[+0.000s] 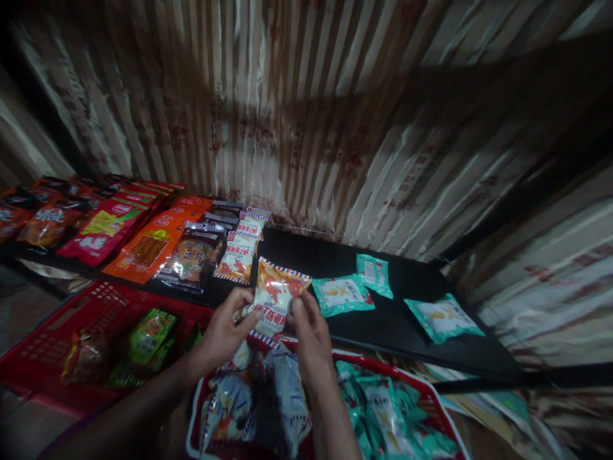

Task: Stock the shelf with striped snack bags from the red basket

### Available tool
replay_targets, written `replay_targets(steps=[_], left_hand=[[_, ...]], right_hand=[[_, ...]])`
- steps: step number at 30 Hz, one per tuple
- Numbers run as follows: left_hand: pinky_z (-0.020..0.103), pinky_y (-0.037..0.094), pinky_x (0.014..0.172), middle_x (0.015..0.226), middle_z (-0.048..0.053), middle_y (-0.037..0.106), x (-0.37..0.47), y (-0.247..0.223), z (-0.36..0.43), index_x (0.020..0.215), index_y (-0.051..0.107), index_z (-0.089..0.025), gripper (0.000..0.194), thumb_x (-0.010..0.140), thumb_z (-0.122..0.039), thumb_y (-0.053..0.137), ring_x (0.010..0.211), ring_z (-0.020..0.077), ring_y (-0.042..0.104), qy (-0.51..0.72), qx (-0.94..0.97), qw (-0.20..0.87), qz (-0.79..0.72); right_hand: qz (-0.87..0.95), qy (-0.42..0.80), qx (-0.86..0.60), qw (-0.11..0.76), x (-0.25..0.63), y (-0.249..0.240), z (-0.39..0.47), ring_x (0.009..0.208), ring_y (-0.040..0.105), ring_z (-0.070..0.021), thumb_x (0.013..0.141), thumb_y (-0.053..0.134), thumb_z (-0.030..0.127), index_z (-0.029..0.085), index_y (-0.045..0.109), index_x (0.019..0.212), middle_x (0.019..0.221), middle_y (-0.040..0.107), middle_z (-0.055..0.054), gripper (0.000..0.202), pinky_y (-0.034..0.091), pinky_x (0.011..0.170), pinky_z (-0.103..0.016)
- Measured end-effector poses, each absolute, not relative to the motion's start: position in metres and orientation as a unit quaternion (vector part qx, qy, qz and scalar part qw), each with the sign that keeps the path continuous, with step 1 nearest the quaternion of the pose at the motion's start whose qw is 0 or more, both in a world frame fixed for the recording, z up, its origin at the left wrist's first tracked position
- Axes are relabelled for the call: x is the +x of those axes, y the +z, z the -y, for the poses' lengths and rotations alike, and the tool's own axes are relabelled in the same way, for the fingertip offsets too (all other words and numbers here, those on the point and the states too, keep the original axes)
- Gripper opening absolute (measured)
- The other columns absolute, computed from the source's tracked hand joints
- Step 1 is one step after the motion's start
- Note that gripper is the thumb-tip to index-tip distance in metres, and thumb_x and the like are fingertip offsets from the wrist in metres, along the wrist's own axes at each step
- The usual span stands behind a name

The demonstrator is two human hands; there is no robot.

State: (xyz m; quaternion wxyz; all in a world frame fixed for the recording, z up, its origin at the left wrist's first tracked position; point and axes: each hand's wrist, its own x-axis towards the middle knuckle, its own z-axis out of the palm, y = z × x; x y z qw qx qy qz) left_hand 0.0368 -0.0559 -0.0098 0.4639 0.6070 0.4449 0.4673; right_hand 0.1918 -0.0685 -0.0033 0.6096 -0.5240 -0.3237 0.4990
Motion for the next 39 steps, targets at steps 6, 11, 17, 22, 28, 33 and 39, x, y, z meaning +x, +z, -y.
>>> replay_targets(steps=[6,11,17,22,28,33,39], left_hand=[[0.034,0.049,0.086,0.123,0.011,0.058,0.025,0.003,0.039,0.124,0.042,-0.020,0.046,0.085,-0.040,0.053,0.104,0.0212,0.060,0.449,0.493,0.661,-0.343],[0.034,0.048,0.085,0.113,0.010,0.064,0.020,0.013,0.028,0.107,0.056,-0.016,0.035,0.081,-0.039,0.059,0.098,0.0216,0.062,0.444,0.451,0.689,-0.353],[0.034,0.050,0.078,0.098,0.008,0.068,0.027,0.009,0.027,0.096,0.053,-0.015,0.033,0.075,-0.037,0.067,0.084,0.0189,0.065,0.492,0.407,0.690,-0.342],[0.031,0.051,0.069,0.089,0.005,0.067,0.026,0.008,0.020,0.091,0.050,-0.016,0.030,0.076,-0.037,0.066,0.074,0.0163,0.064,0.540,0.400,0.653,-0.349],[0.034,0.051,0.076,0.098,0.007,0.067,0.029,0.010,0.020,0.096,0.051,-0.016,0.033,0.076,-0.037,0.066,0.081,0.0185,0.065,0.524,0.397,0.673,-0.340],[0.037,0.048,0.088,0.113,0.010,0.064,0.034,0.007,0.021,0.113,0.049,-0.017,0.044,0.076,-0.032,0.067,0.101,0.0228,0.063,0.488,0.436,0.697,-0.292],[0.038,0.048,0.091,0.123,0.011,0.060,0.037,-0.003,0.019,0.132,0.036,-0.021,0.065,0.076,-0.030,0.068,0.109,0.0243,0.059,0.482,0.448,0.695,-0.289]], right_hand=[[0.372,0.511,-0.516,0.577,0.184,0.009,0.053,0.092,0.066,-0.0266,0.067,0.073,0.047,0.022,0.065,0.099,0.101,0.072,-0.005,0.042,0.054,0.076,-0.037],[0.395,0.499,-0.528,0.562,0.180,0.003,0.046,0.087,0.067,-0.0250,0.066,0.074,0.047,0.021,0.067,0.098,0.097,0.073,-0.003,0.041,0.054,0.073,-0.036],[0.371,0.519,-0.521,0.568,0.176,0.000,0.051,0.101,0.064,-0.0273,0.067,0.073,0.049,0.025,0.059,0.114,0.115,0.067,-0.006,0.054,0.054,0.076,-0.036],[0.389,0.574,-0.479,0.538,0.172,-0.006,0.059,0.110,0.059,-0.0253,0.068,0.076,0.040,0.029,0.049,0.127,0.127,0.060,-0.006,0.066,0.051,0.087,-0.038],[0.360,0.580,-0.482,0.550,0.165,-0.019,0.061,0.104,0.062,-0.0249,0.072,0.072,0.039,0.026,0.046,0.129,0.117,0.066,-0.006,0.064,0.050,0.090,-0.041],[0.370,0.557,-0.483,0.566,0.165,-0.020,0.059,0.102,0.063,-0.0228,0.075,0.070,0.040,0.027,0.050,0.126,0.116,0.067,-0.004,0.056,0.050,0.089,-0.037],[0.409,0.517,-0.504,0.559,0.177,-0.009,0.053,0.103,0.062,-0.0218,0.072,0.071,0.043,0.024,0.060,0.114,0.114,0.068,-0.004,0.047,0.046,0.093,-0.035]])
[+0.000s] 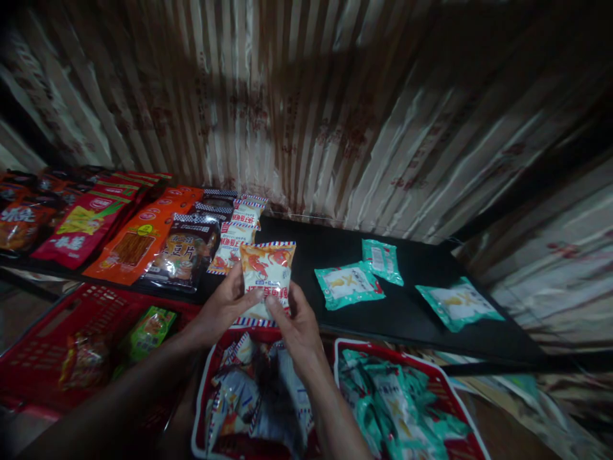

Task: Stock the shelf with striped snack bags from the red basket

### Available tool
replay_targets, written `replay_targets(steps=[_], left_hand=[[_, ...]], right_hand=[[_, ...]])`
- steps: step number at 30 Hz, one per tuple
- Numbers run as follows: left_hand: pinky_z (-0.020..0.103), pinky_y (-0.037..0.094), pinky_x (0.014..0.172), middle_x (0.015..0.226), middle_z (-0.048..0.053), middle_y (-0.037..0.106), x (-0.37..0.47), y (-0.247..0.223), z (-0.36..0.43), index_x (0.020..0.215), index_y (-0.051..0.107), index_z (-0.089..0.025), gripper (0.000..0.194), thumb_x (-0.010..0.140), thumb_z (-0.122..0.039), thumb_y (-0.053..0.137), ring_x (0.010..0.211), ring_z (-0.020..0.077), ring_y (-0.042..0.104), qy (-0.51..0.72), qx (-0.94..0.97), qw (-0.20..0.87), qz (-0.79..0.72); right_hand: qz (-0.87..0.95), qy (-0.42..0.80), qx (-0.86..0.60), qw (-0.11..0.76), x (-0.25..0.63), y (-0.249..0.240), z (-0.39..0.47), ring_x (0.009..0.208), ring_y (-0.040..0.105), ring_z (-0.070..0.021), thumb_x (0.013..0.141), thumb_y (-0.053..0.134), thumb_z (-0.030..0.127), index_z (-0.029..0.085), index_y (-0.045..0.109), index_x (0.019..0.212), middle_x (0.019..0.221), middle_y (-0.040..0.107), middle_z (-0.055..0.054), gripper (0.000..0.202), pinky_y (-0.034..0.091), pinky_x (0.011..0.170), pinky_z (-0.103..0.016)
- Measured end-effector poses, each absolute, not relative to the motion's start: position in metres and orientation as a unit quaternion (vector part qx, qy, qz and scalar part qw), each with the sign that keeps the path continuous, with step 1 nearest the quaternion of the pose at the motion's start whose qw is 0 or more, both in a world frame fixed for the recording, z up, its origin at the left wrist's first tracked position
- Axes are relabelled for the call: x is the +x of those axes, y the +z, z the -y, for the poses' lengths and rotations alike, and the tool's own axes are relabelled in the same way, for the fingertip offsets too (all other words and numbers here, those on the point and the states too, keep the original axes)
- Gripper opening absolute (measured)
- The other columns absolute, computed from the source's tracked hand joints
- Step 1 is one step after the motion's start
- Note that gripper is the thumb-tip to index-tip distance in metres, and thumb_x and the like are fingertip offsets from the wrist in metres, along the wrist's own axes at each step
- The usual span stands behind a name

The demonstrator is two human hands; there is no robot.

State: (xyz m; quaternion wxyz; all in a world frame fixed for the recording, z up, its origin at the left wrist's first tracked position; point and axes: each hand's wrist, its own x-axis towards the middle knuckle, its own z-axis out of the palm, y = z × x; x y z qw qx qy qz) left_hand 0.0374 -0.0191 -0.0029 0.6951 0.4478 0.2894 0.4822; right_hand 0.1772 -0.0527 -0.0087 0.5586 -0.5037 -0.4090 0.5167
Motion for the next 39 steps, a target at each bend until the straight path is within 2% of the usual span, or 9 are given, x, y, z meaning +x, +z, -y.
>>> replay_targets(steps=[5,8,11,19,23,26,31,35,39], left_hand=[[0.037,0.052,0.083,0.122,0.012,0.061,0.032,-0.001,0.022,0.131,0.040,-0.021,0.061,0.077,-0.029,0.066,0.105,0.0264,0.062,0.417,0.474,0.716,-0.297],[0.037,0.052,0.084,0.123,0.012,0.060,0.032,-0.002,0.026,0.133,0.039,-0.021,0.065,0.076,-0.026,0.068,0.107,0.0273,0.060,0.391,0.488,0.726,-0.285],[0.038,0.049,0.089,0.127,0.012,0.057,0.033,-0.006,0.028,0.133,0.039,-0.019,0.065,0.075,-0.026,0.068,0.111,0.0278,0.058,0.370,0.508,0.734,-0.259],[0.042,0.041,0.098,0.131,0.014,0.054,0.034,-0.007,0.031,0.127,0.047,-0.017,0.061,0.072,-0.026,0.071,0.117,0.0284,0.053,0.330,0.524,0.746,-0.244],[0.041,0.042,0.095,0.124,0.015,0.058,0.034,-0.009,0.032,0.116,0.055,-0.014,0.047,0.073,-0.029,0.069,0.112,0.0282,0.056,0.324,0.525,0.734,-0.283],[0.041,0.045,0.089,0.113,0.014,0.064,0.036,-0.011,0.030,0.106,0.059,-0.013,0.038,0.074,-0.030,0.068,0.102,0.0273,0.061,0.355,0.504,0.717,-0.325],[0.038,0.047,0.088,0.116,0.013,0.062,0.036,-0.009,0.023,0.119,0.049,-0.014,0.049,0.074,-0.024,0.067,0.099,0.0236,0.062,0.471,0.413,0.702,-0.339],[0.036,0.047,0.089,0.117,0.012,0.062,0.031,-0.007,0.017,0.126,0.044,-0.017,0.057,0.074,-0.020,0.067,0.100,0.0227,0.062,0.526,0.384,0.679,-0.339],[0.037,0.047,0.089,0.115,0.010,0.064,0.028,-0.002,0.018,0.118,0.051,-0.018,0.047,0.074,-0.021,0.068,0.099,0.0223,0.063,0.533,0.372,0.686,-0.328]], right_hand=[[0.329,0.514,-0.491,0.622,0.190,0.009,0.050,0.097,0.064,-0.0224,0.068,0.070,0.055,0.025,0.066,0.102,0.107,0.070,-0.005,0.046,0.051,0.081,-0.034],[0.300,0.506,-0.490,0.644,0.196,0.016,0.049,0.081,0.066,-0.0183,0.060,0.078,0.051,0.024,0.069,0.084,0.092,0.073,-0.002,0.037,0.052,0.070,-0.029],[0.305,0.498,-0.511,0.632,0.201,0.015,0.051,0.063,0.064,-0.0141,0.060,0.080,0.043,0.021,0.068,0.068,0.073,0.072,0.000,0.027,0.050,0.059,-0.025],[0.215,0.442,-0.522,0.697,0.209,0.012,0.046,0.050,0.059,-0.0097,0.047,0.086,0.038,0.017,0.068,0.066,0.061,0.067,0.003,0.034,0.046,0.047,-0.020],[0.182,0.445,-0.532,0.697,0.214,0.007,0.043,0.053,0.061,-0.0110,0.046,0.086,0.039,0.016,0.067,0.070,0.065,0.069,0.001,0.038,0.048,0.050,-0.022],[0.200,0.464,-0.514,0.693,0.212,0.006,0.043,0.060,0.063,-0.0112,0.054,0.083,0.042,0.018,0.066,0.072,0.070,0.070,0.001,0.035,0.050,0.056,-0.021],[0.224,0.507,-0.515,0.654,0.195,0.010,0.049,0.095,0.065,-0.0184,0.062,0.076,0.051,0.027,0.064,0.101,0.098,0.071,-0.003,0.047,0.052,0.076,-0.031],[0.220,0.531,-0.538,0.616,0.178,0.006,0.055,0.090,0.064,-0.0161,0.054,0.084,0.041,0.027,0.066,0.098,0.098,0.070,0.000,0.050,0.052,0.079,-0.031],[0.219,0.581,-0.497,0.606,0.162,0.001,0.060,0.079,0.063,-0.0121,0.055,0.085,0.034,0.024,0.068,0.088,0.088,0.070,0.002,0.038,0.053,0.076,-0.028]])
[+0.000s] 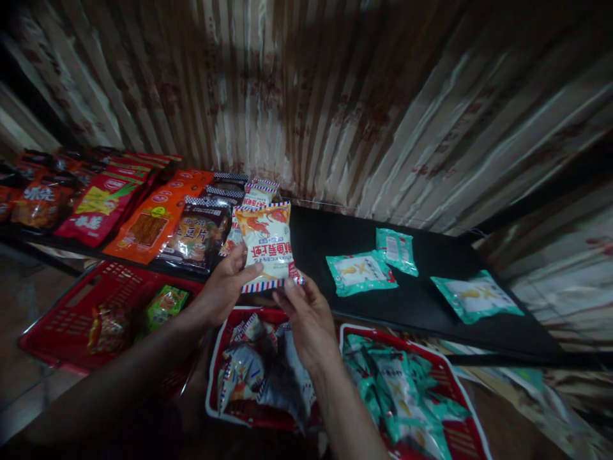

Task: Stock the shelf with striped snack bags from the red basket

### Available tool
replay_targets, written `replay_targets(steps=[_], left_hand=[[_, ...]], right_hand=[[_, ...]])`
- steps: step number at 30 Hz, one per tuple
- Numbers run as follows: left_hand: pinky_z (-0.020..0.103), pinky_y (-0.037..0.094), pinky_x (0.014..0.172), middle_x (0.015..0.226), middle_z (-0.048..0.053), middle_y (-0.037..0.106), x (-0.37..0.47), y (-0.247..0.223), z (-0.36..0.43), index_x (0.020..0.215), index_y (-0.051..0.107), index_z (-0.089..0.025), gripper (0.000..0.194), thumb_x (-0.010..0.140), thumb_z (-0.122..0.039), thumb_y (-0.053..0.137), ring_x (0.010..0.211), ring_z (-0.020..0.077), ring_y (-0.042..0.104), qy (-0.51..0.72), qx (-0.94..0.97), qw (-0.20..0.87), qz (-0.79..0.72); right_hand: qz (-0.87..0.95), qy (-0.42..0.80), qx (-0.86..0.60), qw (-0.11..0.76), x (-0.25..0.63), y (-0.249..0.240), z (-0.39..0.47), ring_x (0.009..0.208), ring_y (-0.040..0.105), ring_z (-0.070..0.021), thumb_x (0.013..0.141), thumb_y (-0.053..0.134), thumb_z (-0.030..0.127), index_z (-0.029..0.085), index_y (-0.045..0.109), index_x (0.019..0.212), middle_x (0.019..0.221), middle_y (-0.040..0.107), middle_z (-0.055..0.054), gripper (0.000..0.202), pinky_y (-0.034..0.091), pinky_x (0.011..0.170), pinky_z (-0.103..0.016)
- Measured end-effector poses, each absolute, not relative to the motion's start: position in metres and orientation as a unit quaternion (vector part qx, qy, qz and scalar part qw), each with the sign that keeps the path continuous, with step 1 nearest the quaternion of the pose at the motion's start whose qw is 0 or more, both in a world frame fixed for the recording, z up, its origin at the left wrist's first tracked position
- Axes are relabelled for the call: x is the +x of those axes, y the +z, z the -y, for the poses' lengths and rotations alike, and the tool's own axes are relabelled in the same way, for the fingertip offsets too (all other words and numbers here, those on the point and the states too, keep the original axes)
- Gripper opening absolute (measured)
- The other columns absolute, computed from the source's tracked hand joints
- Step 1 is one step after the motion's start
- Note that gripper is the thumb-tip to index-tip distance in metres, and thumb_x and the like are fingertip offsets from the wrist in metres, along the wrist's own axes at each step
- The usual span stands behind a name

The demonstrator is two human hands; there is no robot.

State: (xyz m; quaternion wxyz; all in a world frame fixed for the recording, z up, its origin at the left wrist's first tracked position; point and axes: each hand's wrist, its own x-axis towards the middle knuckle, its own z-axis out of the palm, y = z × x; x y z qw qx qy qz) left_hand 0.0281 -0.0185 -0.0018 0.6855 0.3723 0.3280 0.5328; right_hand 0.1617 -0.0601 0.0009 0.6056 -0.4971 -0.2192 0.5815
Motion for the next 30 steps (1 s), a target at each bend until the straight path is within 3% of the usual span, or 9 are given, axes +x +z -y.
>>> replay_targets(steps=[7,12,17,21,25,30], left_hand=[[0.038,0.050,0.084,0.117,0.011,0.063,0.025,0.012,0.025,0.111,0.057,-0.019,0.039,0.074,-0.025,0.068,0.100,0.0250,0.063,0.475,0.351,0.725,-0.355],[0.036,0.050,0.085,0.110,0.009,0.067,0.028,0.012,0.023,0.108,0.060,-0.018,0.035,0.077,-0.034,0.066,0.098,0.0234,0.064,0.505,0.320,0.732,-0.328],[0.037,0.052,0.078,0.097,0.009,0.071,0.033,0.018,0.023,0.101,0.059,-0.016,0.034,0.074,-0.034,0.068,0.085,0.0242,0.067,0.526,0.244,0.734,-0.354],[0.039,0.052,0.080,0.092,0.009,0.071,0.033,0.020,0.023,0.096,0.060,-0.016,0.028,0.076,-0.035,0.065,0.087,0.0251,0.067,0.533,0.221,0.744,-0.337],[0.041,0.049,0.085,0.096,0.011,0.070,0.029,0.014,0.020,0.094,0.060,-0.014,0.029,0.078,-0.037,0.063,0.093,0.0264,0.065,0.527,0.255,0.740,-0.331],[0.037,0.046,0.088,0.109,0.009,0.066,0.012,0.020,0.013,0.105,0.059,-0.017,0.034,0.074,-0.028,0.067,0.099,0.0227,0.062,0.568,0.297,0.679,-0.357]], right_hand=[[0.193,0.595,-0.479,0.616,0.151,0.000,0.063,0.074,0.062,-0.0097,0.054,0.085,0.026,0.024,0.068,0.081,0.086,0.070,0.004,0.032,0.052,0.067,-0.021],[0.171,0.584,-0.483,0.630,0.150,0.006,0.064,0.066,0.060,-0.0087,0.049,0.086,0.022,0.021,0.067,0.073,0.074,0.068,0.004,0.031,0.051,0.061,-0.019],[0.203,0.577,-0.492,0.619,0.144,0.006,0.069,0.062,0.059,-0.0094,0.054,0.084,0.025,0.021,0.067,0.079,0.069,0.067,0.003,0.031,0.050,0.058,-0.020],[0.187,0.577,-0.487,0.628,0.142,0.004,0.070,0.062,0.059,-0.0093,0.052,0.084,0.023,0.021,0.066,0.077,0.069,0.066,0.004,0.030,0.050,0.058,-0.020],[0.174,0.582,-0.492,0.624,0.144,0.003,0.068,0.064,0.059,-0.0095,0.050,0.085,0.022,0.022,0.067,0.075,0.074,0.068,0.003,0.031,0.050,0.060,-0.021],[0.210,0.532,-0.511,0.641,0.165,0.004,0.062,0.068,0.060,-0.0123,0.054,0.081,0.026,0.023,0.067,0.074,0.078,0.070,0.002,0.024,0.047,0.062,-0.024]])
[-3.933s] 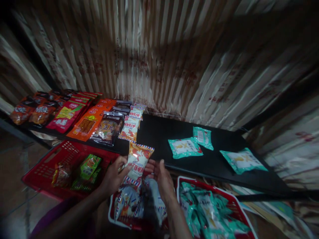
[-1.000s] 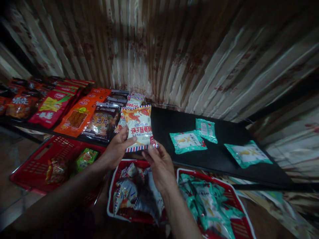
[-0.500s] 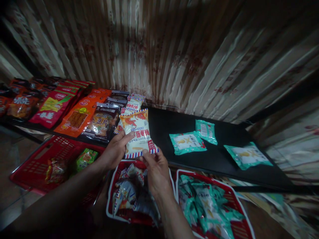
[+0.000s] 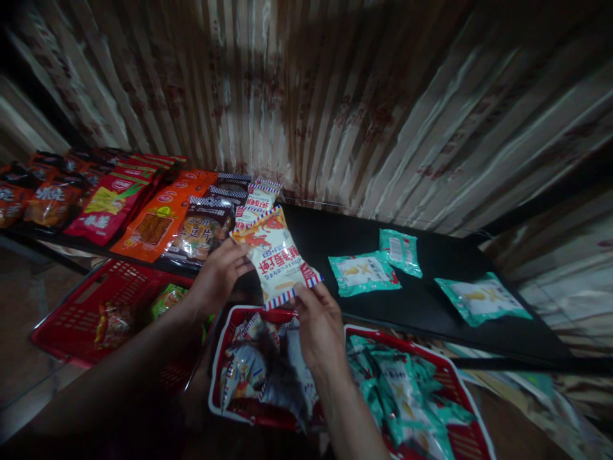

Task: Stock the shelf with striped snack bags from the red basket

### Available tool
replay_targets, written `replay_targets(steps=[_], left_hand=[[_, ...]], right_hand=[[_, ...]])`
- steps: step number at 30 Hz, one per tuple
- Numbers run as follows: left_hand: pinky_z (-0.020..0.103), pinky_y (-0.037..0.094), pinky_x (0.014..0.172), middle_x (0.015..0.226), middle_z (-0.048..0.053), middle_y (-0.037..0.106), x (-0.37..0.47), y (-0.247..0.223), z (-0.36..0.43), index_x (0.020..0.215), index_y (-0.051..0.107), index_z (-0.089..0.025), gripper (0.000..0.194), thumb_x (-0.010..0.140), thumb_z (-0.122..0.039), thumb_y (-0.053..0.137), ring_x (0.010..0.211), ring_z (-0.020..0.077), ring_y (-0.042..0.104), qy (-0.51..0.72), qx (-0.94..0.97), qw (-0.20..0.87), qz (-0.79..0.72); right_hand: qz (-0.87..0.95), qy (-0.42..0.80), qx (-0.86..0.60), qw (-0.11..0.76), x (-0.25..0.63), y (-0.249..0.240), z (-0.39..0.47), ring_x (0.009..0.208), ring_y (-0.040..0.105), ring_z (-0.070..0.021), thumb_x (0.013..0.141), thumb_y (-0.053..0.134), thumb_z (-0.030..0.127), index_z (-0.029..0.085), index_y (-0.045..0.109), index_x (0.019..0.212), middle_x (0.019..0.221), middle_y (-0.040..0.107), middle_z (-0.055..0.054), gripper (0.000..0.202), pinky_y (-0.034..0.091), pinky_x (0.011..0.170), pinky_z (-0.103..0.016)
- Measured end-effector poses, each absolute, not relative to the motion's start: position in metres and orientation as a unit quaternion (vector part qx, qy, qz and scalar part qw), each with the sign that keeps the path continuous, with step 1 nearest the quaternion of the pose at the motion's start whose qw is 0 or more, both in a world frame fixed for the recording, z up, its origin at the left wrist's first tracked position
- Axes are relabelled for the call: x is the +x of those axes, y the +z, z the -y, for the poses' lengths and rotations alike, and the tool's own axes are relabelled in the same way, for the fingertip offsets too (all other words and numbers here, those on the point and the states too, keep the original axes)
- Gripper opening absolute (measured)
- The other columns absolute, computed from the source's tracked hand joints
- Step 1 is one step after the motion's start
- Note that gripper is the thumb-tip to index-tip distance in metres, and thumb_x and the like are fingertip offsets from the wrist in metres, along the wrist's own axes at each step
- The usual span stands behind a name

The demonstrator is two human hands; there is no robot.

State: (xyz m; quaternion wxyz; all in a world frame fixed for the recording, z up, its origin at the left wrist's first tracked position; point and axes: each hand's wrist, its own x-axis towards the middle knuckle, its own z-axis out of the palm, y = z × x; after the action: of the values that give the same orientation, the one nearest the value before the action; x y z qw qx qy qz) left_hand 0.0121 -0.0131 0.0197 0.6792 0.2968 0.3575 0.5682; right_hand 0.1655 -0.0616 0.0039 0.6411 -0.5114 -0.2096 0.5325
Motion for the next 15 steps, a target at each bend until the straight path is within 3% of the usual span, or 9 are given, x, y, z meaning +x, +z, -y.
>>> replay_targets(steps=[3,6,9,15], left_hand=[[0.035,0.049,0.081,0.109,0.008,0.066,-0.002,0.026,0.009,0.114,0.057,-0.021,0.040,0.075,-0.030,0.066,0.094,0.0206,0.063,0.544,0.330,0.680,-0.365],[0.030,0.049,0.073,0.099,0.008,0.069,-0.009,0.025,0.009,0.104,0.065,-0.020,0.034,0.075,-0.036,0.067,0.085,0.0183,0.063,0.436,0.420,0.698,-0.382],[0.030,0.049,0.070,0.097,0.007,0.069,-0.008,0.019,0.013,0.097,0.069,-0.020,0.032,0.072,-0.041,0.068,0.080,0.0184,0.064,0.365,0.476,0.701,-0.386],[0.034,0.048,0.077,0.099,0.011,0.070,0.002,0.015,0.026,0.102,0.068,-0.020,0.039,0.085,-0.050,0.050,0.089,0.0228,0.065,0.258,0.568,0.713,-0.319]], right_hand=[[0.292,0.411,-0.581,0.638,0.191,0.010,0.057,0.063,0.055,-0.0123,0.058,0.077,0.031,0.022,0.065,0.064,0.065,0.064,0.004,0.016,0.044,0.064,-0.026],[0.396,0.326,-0.634,0.578,0.219,0.018,0.056,0.060,0.049,-0.0129,0.058,0.075,0.036,0.021,0.064,0.058,0.057,0.057,0.004,0.019,0.039,0.059,-0.026],[0.485,0.284,-0.636,0.530,0.240,0.025,0.057,0.063,0.049,-0.0148,0.064,0.071,0.042,0.023,0.068,0.064,0.063,0.058,0.003,0.019,0.039,0.063,-0.029],[0.635,0.184,-0.606,0.442,0.244,0.031,0.062,0.073,0.054,-0.0186,0.076,0.060,0.037,0.026,0.070,0.069,0.072,0.059,-0.001,0.016,0.041,0.071,-0.033]])
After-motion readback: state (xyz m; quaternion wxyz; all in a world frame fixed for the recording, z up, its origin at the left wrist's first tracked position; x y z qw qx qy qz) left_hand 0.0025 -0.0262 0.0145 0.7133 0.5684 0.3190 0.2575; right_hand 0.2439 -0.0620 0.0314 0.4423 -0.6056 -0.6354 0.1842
